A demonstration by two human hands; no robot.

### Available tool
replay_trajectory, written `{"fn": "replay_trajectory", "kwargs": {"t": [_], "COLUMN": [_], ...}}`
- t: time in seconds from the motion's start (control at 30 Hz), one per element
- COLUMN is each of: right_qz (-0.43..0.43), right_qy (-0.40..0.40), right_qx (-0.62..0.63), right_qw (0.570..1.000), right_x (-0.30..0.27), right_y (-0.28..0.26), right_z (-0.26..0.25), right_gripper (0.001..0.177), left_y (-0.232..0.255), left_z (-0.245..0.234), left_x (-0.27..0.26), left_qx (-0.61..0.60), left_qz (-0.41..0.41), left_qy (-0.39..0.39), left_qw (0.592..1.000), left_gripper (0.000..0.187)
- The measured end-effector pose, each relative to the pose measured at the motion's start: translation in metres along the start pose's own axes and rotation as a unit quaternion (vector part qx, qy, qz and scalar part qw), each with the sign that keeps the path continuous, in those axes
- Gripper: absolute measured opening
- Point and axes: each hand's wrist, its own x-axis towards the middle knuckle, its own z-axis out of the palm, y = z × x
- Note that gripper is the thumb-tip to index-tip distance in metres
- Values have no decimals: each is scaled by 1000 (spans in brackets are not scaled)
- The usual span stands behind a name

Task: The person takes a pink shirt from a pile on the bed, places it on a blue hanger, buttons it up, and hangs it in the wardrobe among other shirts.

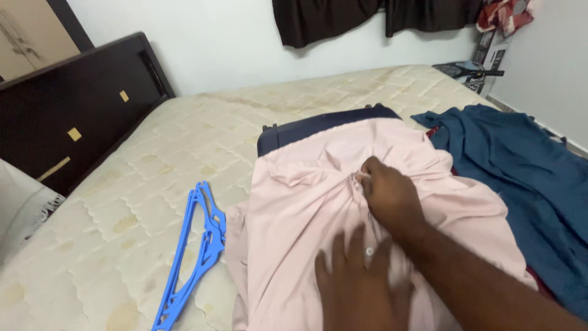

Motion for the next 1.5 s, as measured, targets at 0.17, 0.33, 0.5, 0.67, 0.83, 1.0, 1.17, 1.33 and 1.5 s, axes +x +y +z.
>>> {"fn": "replay_trajectory", "kwargs": {"t": [0.17, 0.33, 0.5, 0.67, 0.83, 1.0, 1.17, 1.33, 1.5], "right_qz": [5, -93, -32, -132, -99, -89, -57, -70, -58], "right_qy": [3, 18, -86, -55, -60, -114, -190, -184, -217], "right_qx": [-31, -22, 80, 93, -59, -154, -187, -174, -171], "right_qw": [999, 995, 993, 985, 992, 977, 962, 965, 959], "right_x": [15, 26, 36, -19, -88, -104, -87, -68, -49], "right_y": [13, 30, 25, 10, -1, 1, 9, 18, 23], "right_z": [11, 21, 1, -28, -49, -56, -51, -42, -32], "right_gripper": [21, 29, 45, 59, 59, 59, 62, 67, 65], "left_y": [-8, -17, -25, -41, -65, -62, -32, -14, -20], "left_z": [10, 7, 0, 8, 5, -10, -33, -41, -41], "left_x": [-8, 34, 78, 99, 110, 89, 55, 12, 17], "left_qx": [45, 74, 91, 127, 88, 30, 76, 93, 109], "left_qz": [24, 0, -46, -61, -21, 96, 2, -32, -62], "left_qy": [30, -17, -72, -67, 13, 147, 9, -68, -105], "left_qw": [998, 997, 992, 988, 996, 984, 997, 993, 987], "left_gripper": [67, 61, 63, 56, 52, 39, 30, 69, 71]}}
